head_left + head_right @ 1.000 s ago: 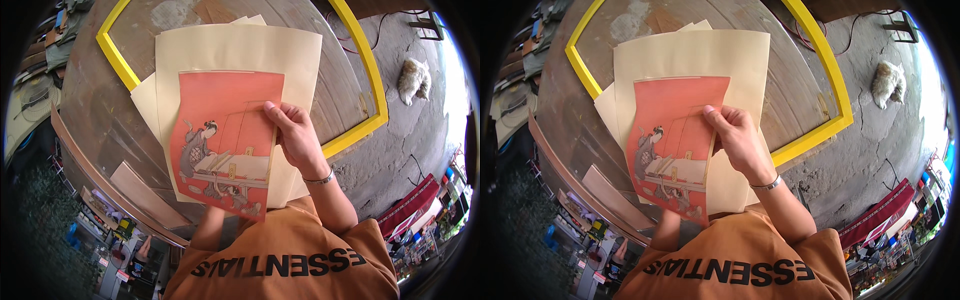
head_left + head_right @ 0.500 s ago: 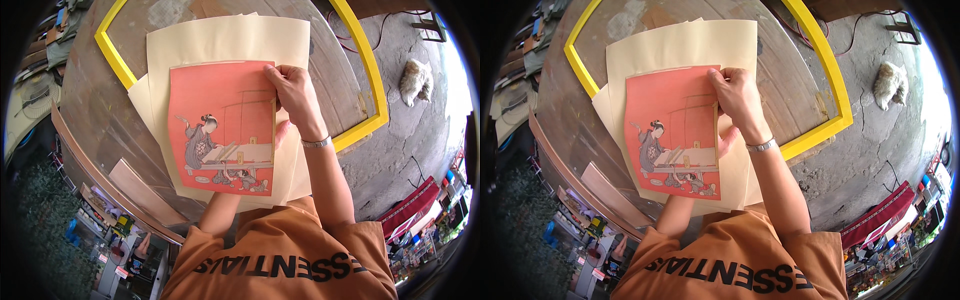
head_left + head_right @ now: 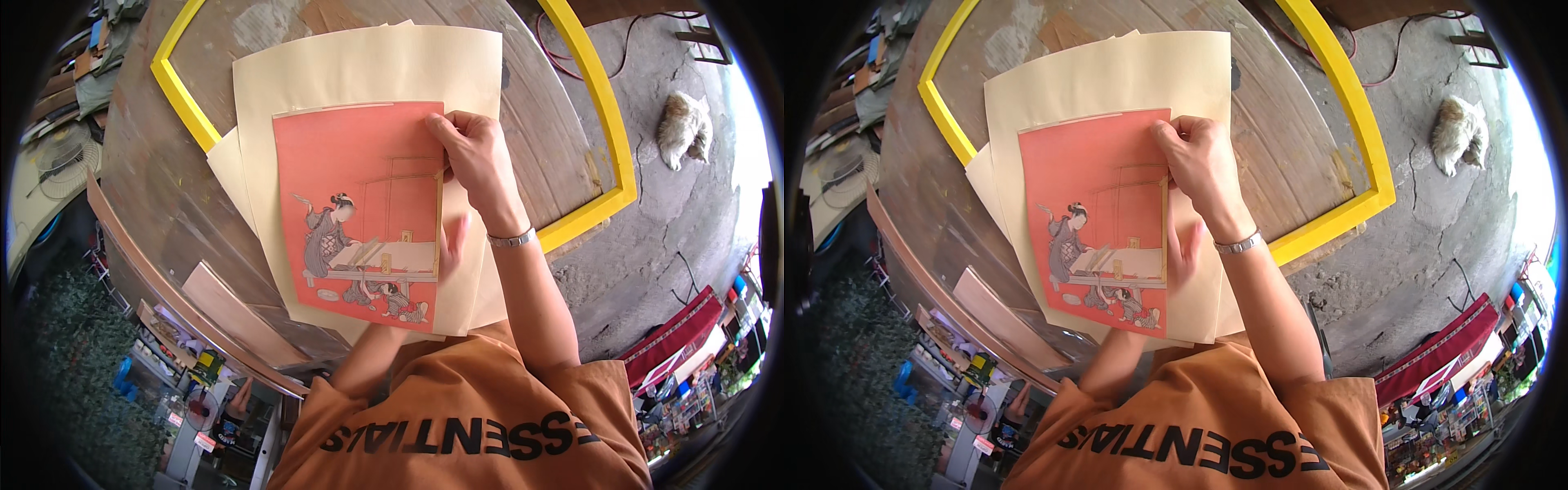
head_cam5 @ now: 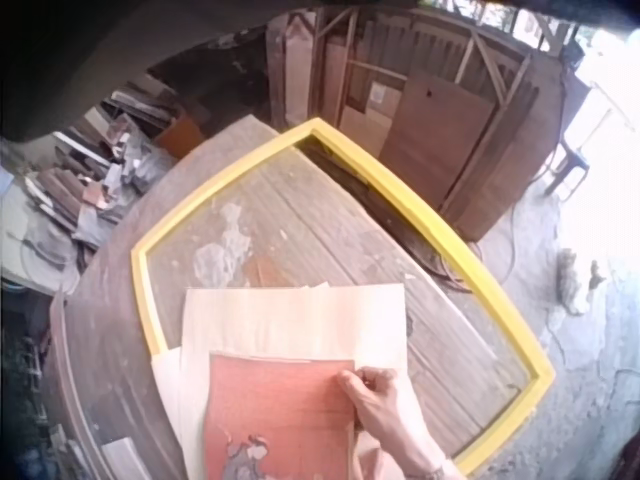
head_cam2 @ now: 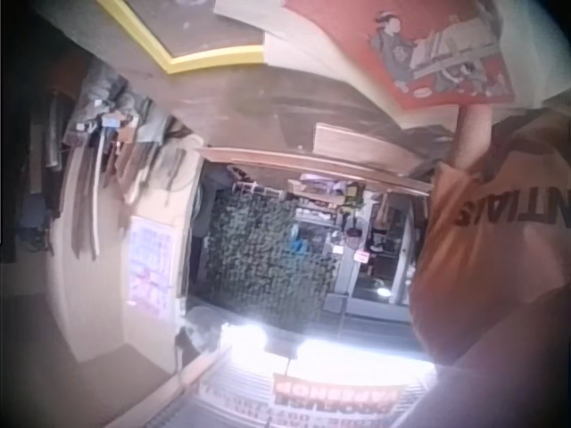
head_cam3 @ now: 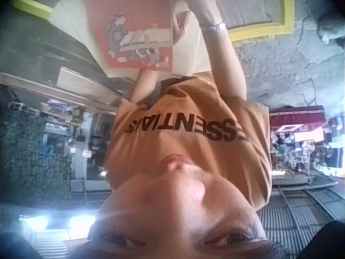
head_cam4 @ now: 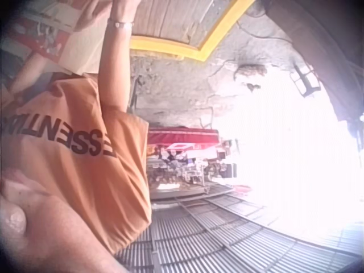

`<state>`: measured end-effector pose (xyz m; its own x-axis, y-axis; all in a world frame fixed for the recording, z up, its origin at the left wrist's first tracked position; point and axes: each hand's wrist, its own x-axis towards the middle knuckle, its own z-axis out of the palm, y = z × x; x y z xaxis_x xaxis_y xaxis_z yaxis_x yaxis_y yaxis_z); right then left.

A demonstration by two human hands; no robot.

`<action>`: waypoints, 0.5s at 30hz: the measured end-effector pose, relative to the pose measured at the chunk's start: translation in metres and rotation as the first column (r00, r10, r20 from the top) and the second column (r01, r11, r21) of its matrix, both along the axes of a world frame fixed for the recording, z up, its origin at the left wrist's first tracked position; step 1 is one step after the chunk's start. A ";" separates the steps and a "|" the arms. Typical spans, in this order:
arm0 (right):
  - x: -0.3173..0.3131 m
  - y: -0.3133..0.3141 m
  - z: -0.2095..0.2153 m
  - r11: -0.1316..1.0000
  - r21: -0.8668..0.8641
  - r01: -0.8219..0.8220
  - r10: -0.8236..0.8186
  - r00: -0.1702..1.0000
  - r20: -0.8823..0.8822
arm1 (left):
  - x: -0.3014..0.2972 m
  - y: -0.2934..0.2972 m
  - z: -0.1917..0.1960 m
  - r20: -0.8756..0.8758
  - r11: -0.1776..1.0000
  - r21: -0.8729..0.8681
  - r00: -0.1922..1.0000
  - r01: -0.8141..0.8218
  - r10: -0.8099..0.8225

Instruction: The person aligns a printed image on a backing board, places a mat board over it, and then positions a yellow frame on top. They later handle a large sheet of bubble wrap.

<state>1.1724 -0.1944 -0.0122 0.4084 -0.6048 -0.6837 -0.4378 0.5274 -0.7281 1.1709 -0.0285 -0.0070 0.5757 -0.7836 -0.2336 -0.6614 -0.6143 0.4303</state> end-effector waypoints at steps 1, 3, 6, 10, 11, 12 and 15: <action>0.001 0.000 -0.001 1.000 -0.001 -0.011 0.011 1.000 -0.012 | -0.011 0.008 0.009 -0.028 0.998 0.028 0.998 0.064 -0.063; 0.004 0.001 0.001 1.000 0.007 -0.027 0.027 0.999 -0.037 | -0.028 0.037 0.045 -0.214 0.964 0.090 0.950 0.250 -0.226; 0.006 0.003 0.002 0.990 -0.133 -0.045 0.038 0.998 -0.055 | -0.005 0.076 0.115 -0.780 0.660 0.161 0.504 0.734 -0.370; 0.011 0.006 -0.001 0.988 -0.152 -0.035 0.032 0.999 -0.025 | 0.136 0.046 0.127 -0.822 0.953 -0.074 0.523 0.295 -0.226; 0.010 0.009 0.003 0.985 -0.165 -0.042 0.042 0.999 -0.007 | 0.157 0.075 0.102 -0.575 0.969 -0.006 0.793 -0.248 0.200; 0.013 0.012 0.003 0.984 -0.162 -0.077 0.080 0.997 0.013 | 0.176 0.105 0.078 -0.406 0.762 -0.107 0.728 -0.638 0.552; 0.018 0.005 -0.006 0.988 -0.121 -0.091 0.092 0.996 0.002 | 0.170 0.152 0.048 0.112 0.809 -0.039 0.802 -0.586 0.587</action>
